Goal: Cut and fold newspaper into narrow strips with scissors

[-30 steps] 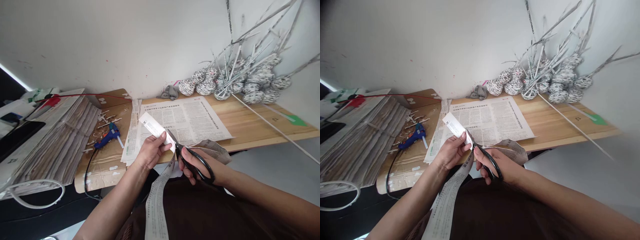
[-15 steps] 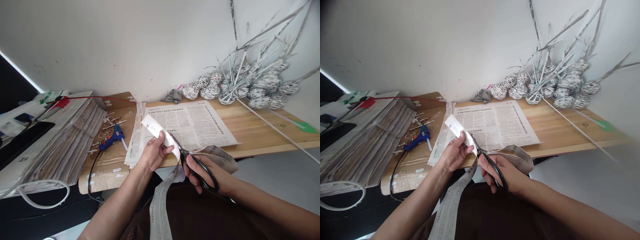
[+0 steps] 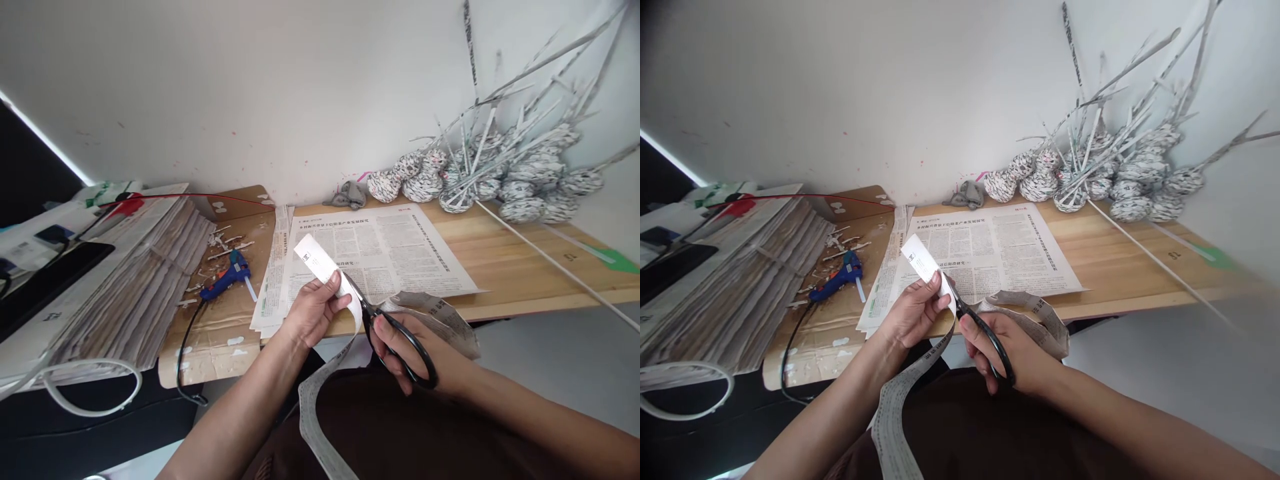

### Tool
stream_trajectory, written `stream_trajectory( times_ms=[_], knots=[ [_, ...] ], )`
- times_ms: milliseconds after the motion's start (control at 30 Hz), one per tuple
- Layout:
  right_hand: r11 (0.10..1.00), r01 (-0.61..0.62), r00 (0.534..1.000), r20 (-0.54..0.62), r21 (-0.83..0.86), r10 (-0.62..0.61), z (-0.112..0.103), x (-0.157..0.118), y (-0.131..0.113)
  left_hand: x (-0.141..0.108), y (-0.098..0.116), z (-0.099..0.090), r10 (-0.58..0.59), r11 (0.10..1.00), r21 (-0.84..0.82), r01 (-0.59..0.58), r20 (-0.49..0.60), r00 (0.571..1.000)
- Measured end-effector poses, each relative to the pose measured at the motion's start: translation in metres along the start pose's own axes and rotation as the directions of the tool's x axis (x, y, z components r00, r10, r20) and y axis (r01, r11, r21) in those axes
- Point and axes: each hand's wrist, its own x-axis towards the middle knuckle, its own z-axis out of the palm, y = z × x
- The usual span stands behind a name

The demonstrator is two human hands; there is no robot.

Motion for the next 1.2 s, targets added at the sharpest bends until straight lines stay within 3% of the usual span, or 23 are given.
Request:
stream_trajectory(
  times_ms=[233, 367, 533, 700, 933, 1200],
  knots=[
    [0.994, 0.034, 0.998, 0.048, 0.102, -0.039, 0.0, 0.005, 0.008, -0.005, -0.001, 0.005, -0.069, 0.997, 0.018, 0.069, 0.017, 0.997],
    [0.993, 0.093, 0.994, 0.044, 0.073, -0.096, 0.0, 0.005, 0.006, -0.008, -0.001, 0.01, -0.093, 0.995, 0.019, 0.093, -0.011, 0.996],
    [0.999, 0.019, 1.0, -0.014, 0.036, -0.018, 0.002, 0.001, 0.003, -0.006, -0.001, 0.006, -0.031, 1.0, -0.008, 0.03, -0.036, 0.999],
    [0.999, -0.021, 1.0, -0.002, 0.046, 0.021, 0.003, 0.0, 0.006, -0.005, -0.001, 0.002, 0.008, 0.999, 0.045, -0.008, -0.002, 1.0],
    [0.994, -0.006, 0.997, 0.077, 0.108, -0.002, 0.003, 0.003, 0.006, -0.01, 0.002, 0.006, -0.112, 0.99, 0.085, 0.109, 0.03, 0.993],
    [0.996, 0.046, 0.998, 0.044, 0.08, -0.049, 0.005, 0.002, 0.008, -0.012, 0.004, 0.008, -0.014, 1.0, 0.011, 0.014, -0.019, 1.0]
  ],
)
